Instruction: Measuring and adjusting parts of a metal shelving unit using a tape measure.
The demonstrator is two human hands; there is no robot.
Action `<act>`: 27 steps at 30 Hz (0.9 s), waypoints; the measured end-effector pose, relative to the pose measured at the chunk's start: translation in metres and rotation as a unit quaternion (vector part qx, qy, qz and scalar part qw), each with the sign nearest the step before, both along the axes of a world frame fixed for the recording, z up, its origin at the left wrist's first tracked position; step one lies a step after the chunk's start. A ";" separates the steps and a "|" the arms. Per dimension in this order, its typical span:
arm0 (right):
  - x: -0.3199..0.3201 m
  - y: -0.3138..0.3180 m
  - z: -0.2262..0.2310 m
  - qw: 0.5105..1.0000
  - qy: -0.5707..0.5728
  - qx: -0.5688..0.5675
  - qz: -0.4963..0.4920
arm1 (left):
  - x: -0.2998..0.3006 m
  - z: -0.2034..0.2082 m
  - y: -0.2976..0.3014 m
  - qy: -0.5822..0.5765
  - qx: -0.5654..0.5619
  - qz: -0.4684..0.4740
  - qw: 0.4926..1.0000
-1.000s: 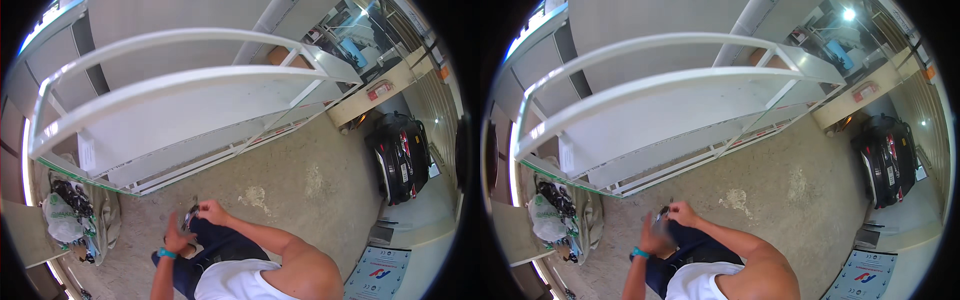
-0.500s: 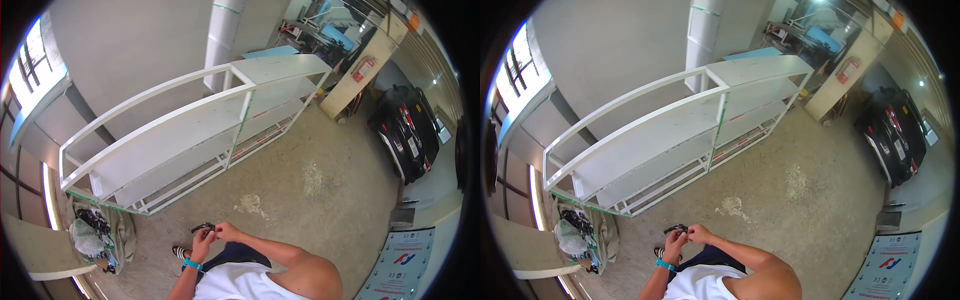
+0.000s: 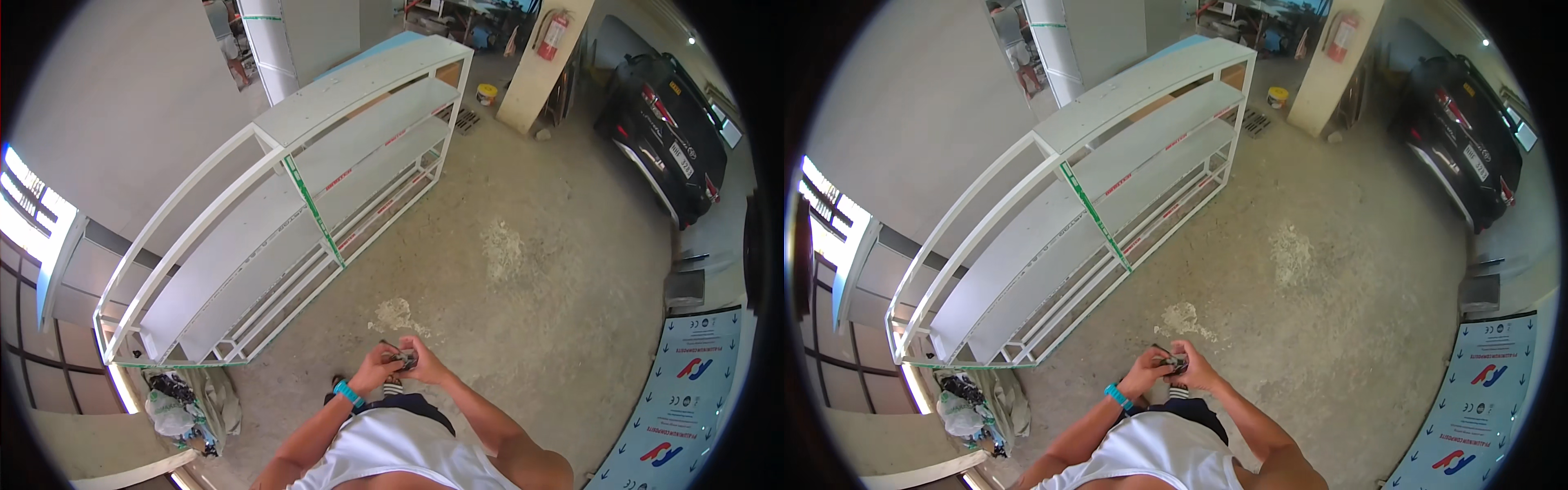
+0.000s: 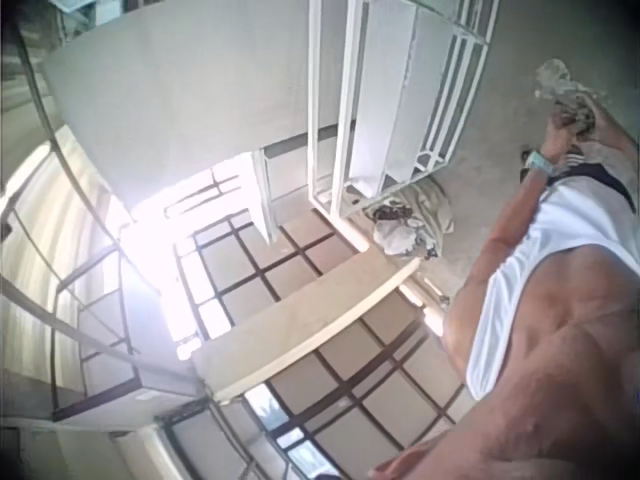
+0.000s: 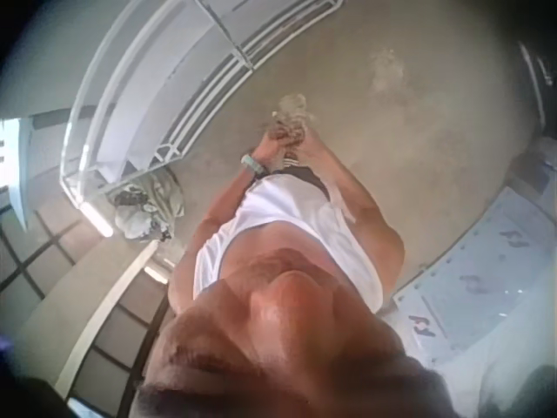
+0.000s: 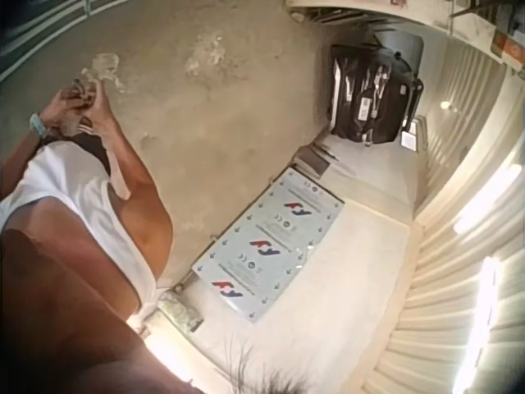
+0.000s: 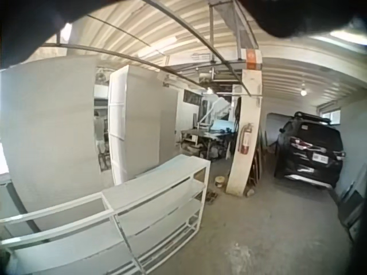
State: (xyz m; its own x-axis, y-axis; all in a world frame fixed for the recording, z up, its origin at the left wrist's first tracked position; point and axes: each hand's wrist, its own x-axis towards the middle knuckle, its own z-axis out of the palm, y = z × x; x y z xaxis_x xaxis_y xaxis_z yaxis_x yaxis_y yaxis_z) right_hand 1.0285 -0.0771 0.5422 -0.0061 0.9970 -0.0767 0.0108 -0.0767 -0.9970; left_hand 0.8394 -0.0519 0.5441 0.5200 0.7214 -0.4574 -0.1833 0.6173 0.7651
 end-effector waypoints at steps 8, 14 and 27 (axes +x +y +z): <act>0.007 0.055 -0.018 0.991 -0.120 -0.054 0.023 | 0.009 -0.019 0.061 0.128 0.248 0.005 0.960; -0.043 0.151 -0.002 0.989 -0.143 -0.018 0.046 | -0.020 0.037 0.140 -0.015 -0.014 0.115 0.993; -0.120 0.285 0.021 0.941 -0.233 -0.038 0.244 | -0.152 -0.065 0.217 0.152 -0.094 0.433 0.883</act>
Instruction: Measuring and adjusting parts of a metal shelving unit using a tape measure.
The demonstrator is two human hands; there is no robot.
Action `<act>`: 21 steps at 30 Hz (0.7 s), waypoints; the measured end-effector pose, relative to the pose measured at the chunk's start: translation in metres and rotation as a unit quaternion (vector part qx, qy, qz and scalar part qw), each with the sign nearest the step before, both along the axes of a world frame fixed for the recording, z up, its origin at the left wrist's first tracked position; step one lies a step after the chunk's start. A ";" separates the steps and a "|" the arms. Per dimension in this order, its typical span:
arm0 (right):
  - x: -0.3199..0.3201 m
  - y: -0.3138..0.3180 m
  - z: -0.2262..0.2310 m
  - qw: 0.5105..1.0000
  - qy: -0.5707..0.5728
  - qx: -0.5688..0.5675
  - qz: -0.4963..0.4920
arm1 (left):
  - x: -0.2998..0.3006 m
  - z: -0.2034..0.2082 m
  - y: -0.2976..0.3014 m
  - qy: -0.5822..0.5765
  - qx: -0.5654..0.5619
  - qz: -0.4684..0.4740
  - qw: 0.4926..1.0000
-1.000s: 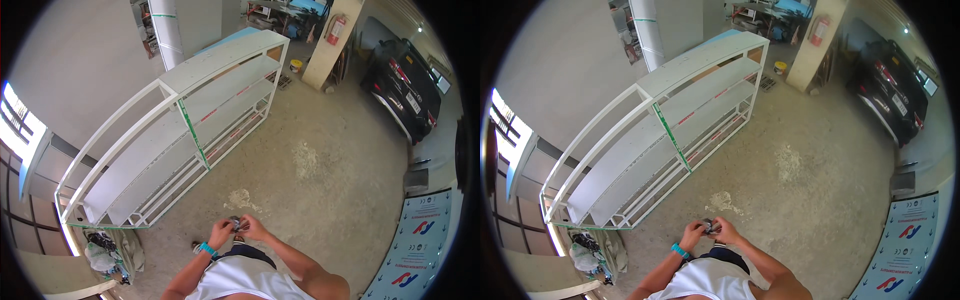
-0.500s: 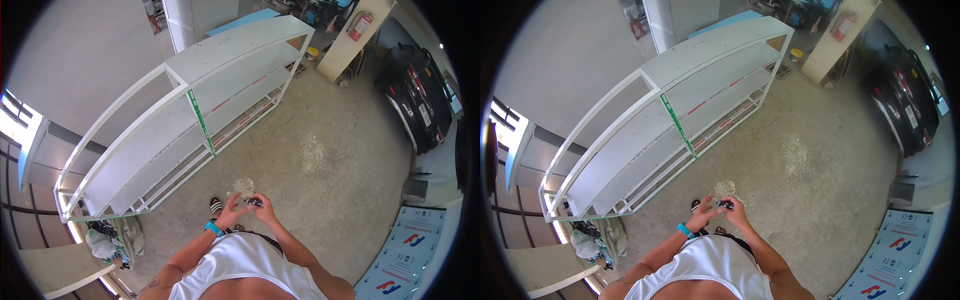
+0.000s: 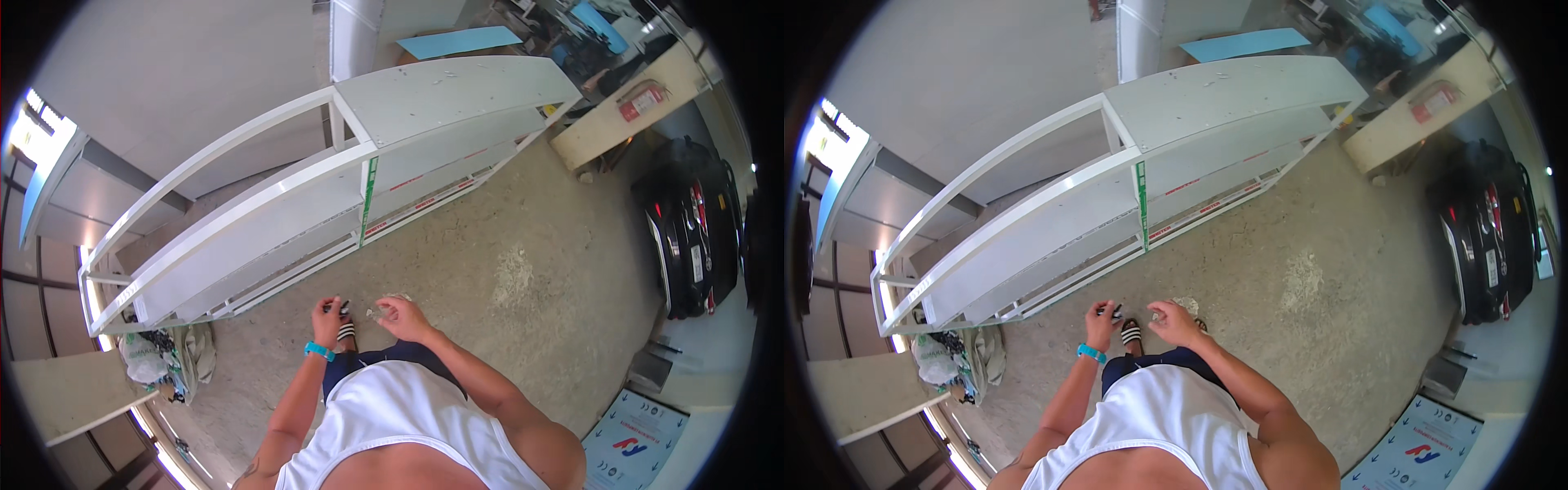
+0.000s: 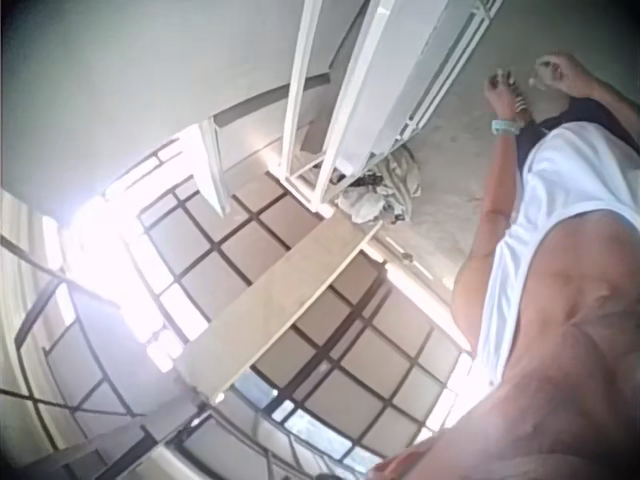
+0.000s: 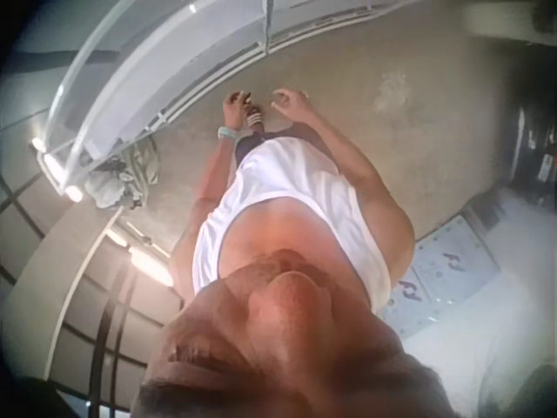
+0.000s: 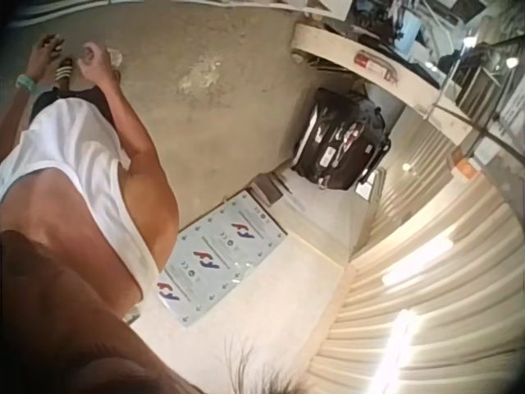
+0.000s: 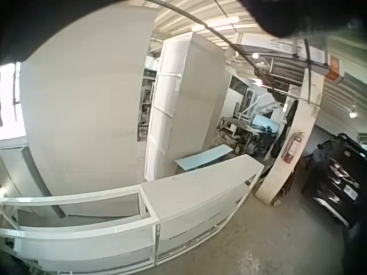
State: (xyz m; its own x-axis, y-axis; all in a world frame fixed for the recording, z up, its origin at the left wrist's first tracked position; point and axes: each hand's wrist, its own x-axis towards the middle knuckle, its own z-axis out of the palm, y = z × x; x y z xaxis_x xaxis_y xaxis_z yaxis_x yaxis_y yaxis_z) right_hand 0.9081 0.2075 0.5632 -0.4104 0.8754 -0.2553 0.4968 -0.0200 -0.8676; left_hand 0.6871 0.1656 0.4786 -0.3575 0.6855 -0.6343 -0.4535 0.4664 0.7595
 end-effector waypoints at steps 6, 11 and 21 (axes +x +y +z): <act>0.098 0.060 -0.040 0.988 -0.131 0.046 0.067 | -0.031 -0.016 0.014 0.057 -0.029 0.075 0.995; 0.159 0.139 -0.065 0.982 -0.165 0.019 0.090 | -0.001 -0.035 0.050 0.159 -0.080 0.048 0.983; 0.213 0.302 -0.225 0.946 -0.183 0.099 0.250 | 0.137 -0.110 0.191 0.376 -0.106 0.004 0.920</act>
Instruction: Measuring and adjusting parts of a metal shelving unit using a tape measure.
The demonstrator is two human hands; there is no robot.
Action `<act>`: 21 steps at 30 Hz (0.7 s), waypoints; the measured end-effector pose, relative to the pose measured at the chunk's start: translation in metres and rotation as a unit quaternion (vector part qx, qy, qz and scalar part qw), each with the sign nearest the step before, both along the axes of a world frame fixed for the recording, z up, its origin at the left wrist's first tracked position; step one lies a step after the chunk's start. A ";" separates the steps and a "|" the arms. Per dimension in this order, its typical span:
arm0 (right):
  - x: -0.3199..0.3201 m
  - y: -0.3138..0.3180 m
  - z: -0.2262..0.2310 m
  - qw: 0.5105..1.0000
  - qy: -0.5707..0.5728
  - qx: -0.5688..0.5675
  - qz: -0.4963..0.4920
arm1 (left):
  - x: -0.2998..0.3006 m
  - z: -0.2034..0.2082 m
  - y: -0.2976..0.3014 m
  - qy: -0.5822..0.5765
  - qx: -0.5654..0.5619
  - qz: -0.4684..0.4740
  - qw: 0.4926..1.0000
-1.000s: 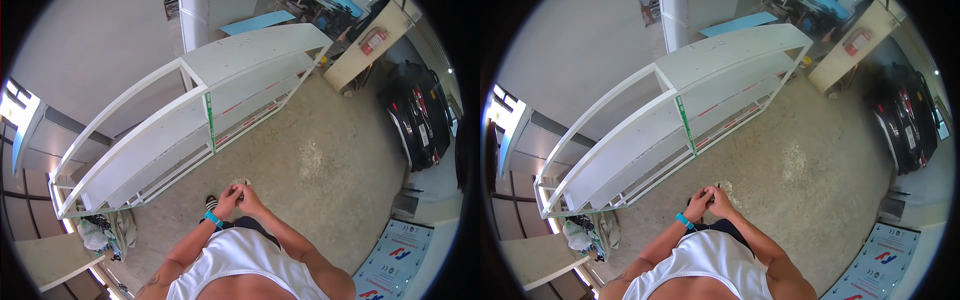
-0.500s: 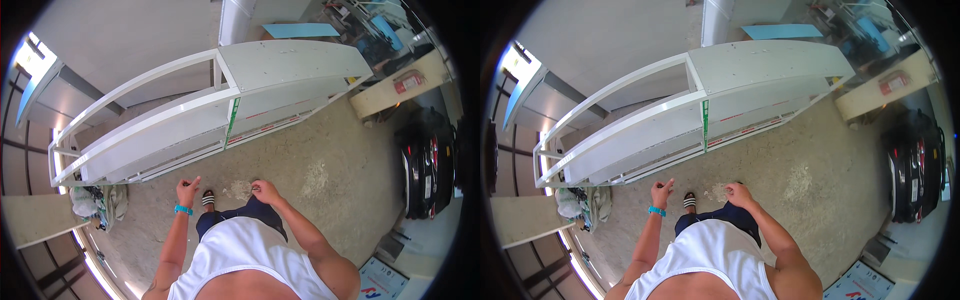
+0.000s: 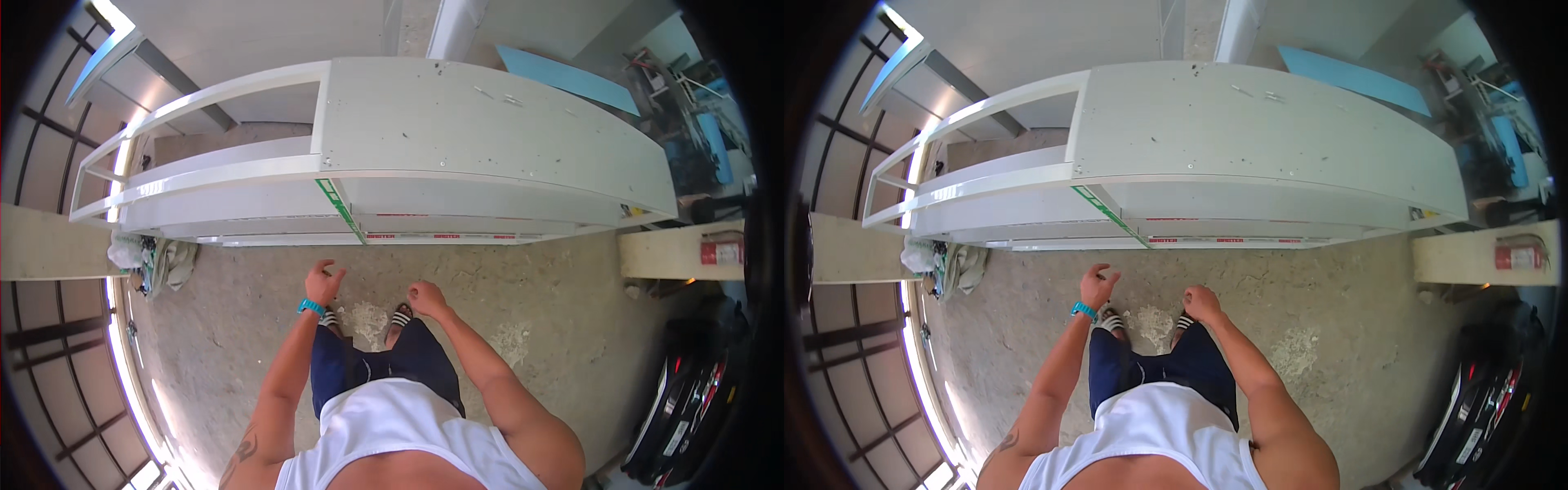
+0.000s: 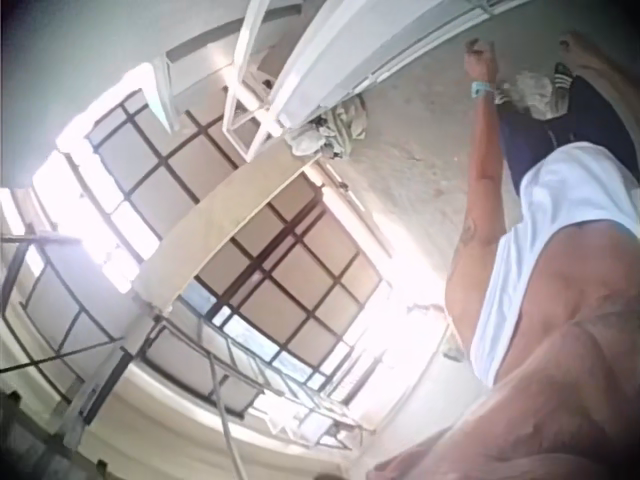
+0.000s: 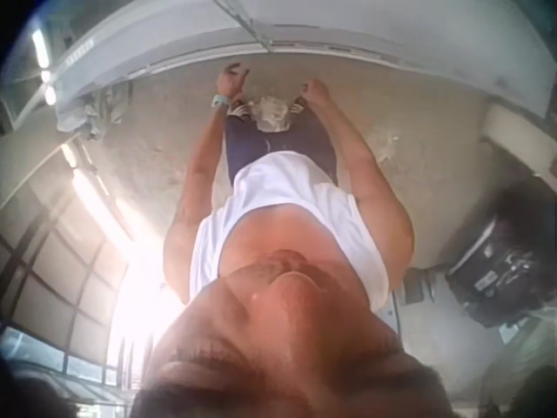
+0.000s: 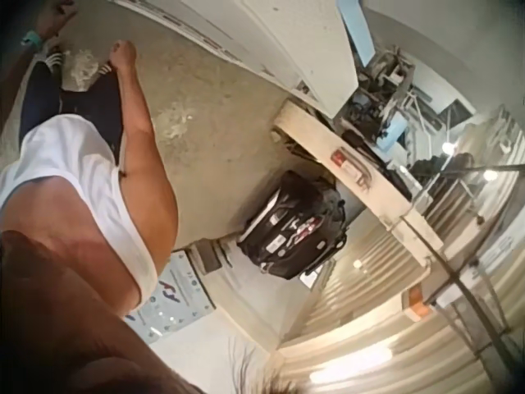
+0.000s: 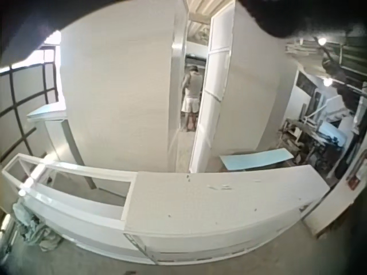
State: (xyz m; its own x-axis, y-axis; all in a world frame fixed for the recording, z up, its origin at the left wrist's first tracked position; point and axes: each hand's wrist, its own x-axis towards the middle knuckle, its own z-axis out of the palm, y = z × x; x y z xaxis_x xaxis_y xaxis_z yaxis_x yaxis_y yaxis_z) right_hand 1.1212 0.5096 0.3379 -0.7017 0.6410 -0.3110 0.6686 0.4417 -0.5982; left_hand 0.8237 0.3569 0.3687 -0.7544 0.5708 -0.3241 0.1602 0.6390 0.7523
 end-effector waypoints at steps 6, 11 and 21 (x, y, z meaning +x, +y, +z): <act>-0.031 0.033 -0.110 1.000 0.014 0.022 0.010 | 0.020 -0.071 0.058 -0.001 -0.040 -0.024 0.999; -0.087 0.053 -0.224 0.986 0.120 0.113 0.028 | -0.001 -0.163 0.098 0.100 0.036 -0.028 0.994; -0.178 0.078 -0.431 0.928 0.228 0.293 0.019 | 0.024 -0.321 0.115 0.258 0.215 0.028 0.942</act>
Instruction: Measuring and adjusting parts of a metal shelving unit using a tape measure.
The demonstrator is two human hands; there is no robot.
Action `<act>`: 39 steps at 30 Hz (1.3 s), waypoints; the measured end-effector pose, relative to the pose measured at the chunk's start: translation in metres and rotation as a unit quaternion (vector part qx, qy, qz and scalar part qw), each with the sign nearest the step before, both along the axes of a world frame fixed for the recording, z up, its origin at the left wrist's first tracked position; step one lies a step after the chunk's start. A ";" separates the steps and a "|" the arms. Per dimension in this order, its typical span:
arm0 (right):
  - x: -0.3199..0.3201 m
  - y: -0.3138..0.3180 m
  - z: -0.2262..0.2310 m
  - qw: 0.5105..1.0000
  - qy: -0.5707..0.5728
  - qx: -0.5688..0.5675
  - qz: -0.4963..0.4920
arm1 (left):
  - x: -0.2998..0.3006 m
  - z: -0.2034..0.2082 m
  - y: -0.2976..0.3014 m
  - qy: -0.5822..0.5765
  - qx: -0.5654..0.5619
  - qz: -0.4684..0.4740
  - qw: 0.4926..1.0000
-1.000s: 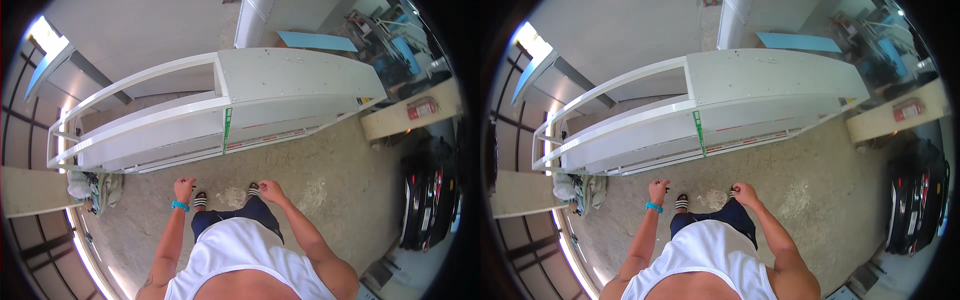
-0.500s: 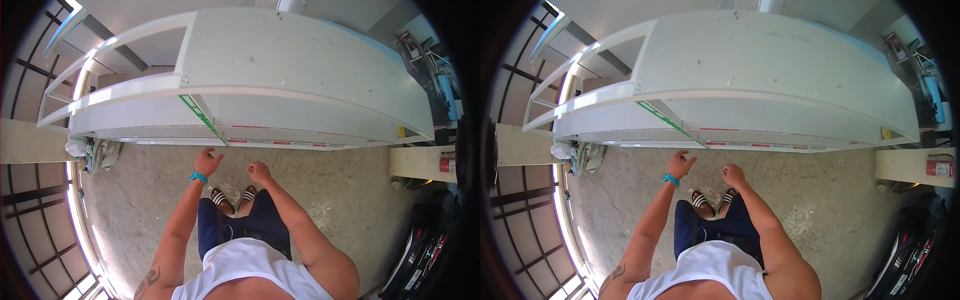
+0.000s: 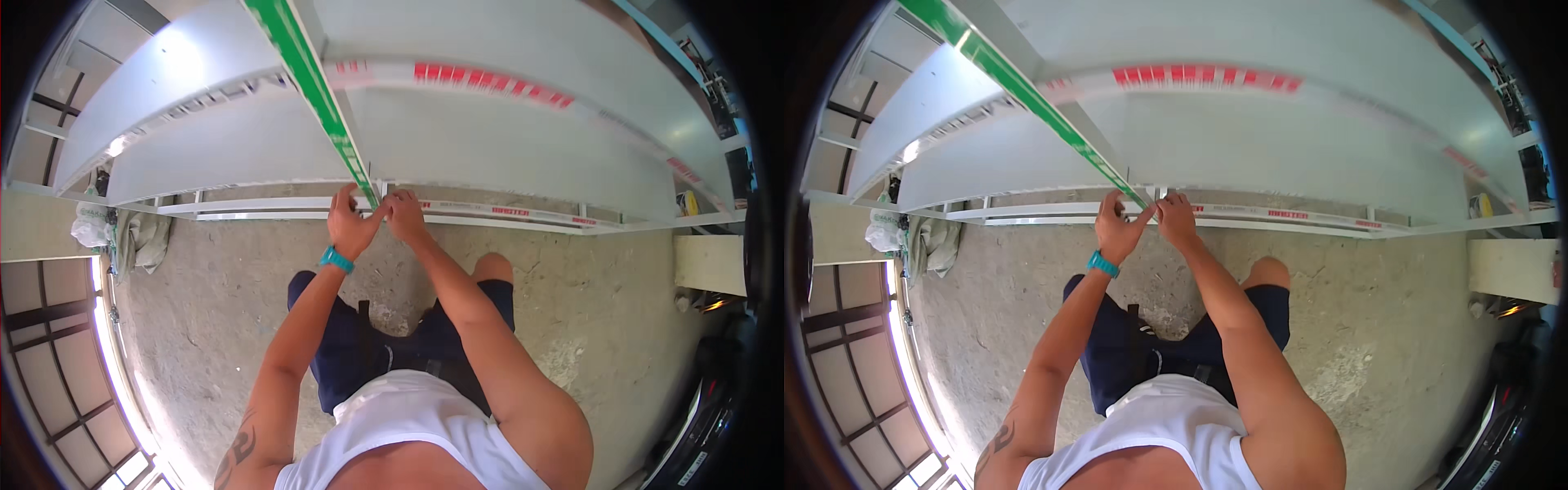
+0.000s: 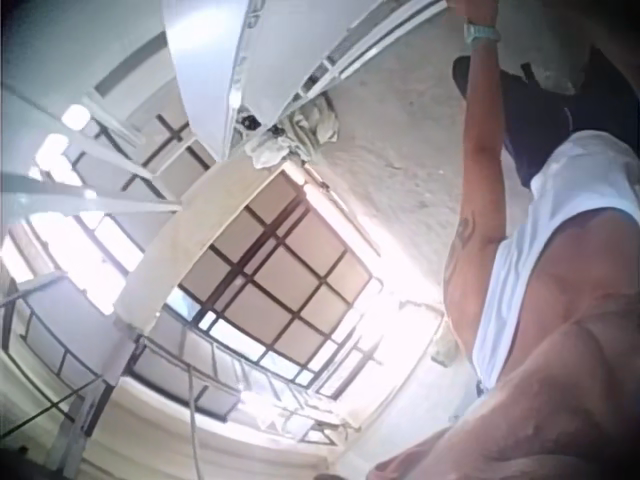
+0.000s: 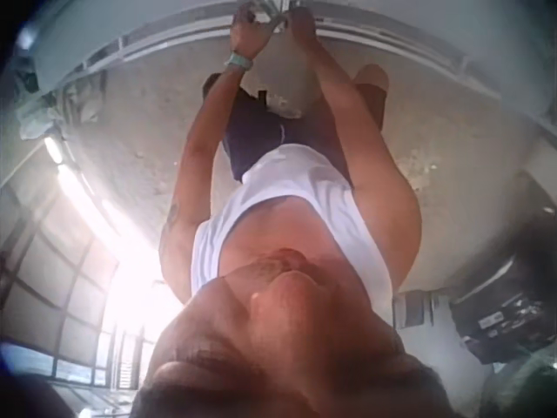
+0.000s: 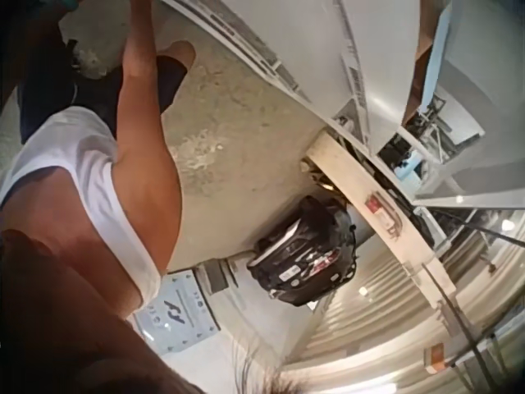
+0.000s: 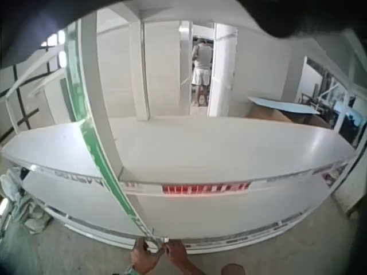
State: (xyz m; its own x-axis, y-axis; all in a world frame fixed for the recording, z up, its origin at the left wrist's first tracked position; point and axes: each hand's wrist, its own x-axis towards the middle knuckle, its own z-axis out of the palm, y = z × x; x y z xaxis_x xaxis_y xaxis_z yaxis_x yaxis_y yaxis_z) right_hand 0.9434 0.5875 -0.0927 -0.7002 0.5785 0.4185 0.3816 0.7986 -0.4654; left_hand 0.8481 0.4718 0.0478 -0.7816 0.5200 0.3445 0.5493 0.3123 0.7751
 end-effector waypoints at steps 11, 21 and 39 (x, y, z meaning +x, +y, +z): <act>-0.003 -0.013 -0.031 0.992 0.062 0.111 -0.024 | -0.023 -0.078 0.049 0.060 0.089 -0.009 0.994; -0.004 -0.011 -0.042 0.985 0.064 0.155 -0.039 | -0.031 -0.089 0.053 0.044 0.093 -0.049 0.993; -0.001 -0.002 -0.027 1.000 0.018 0.024 0.009 | -0.027 -0.085 0.048 0.070 0.129 -0.065 0.987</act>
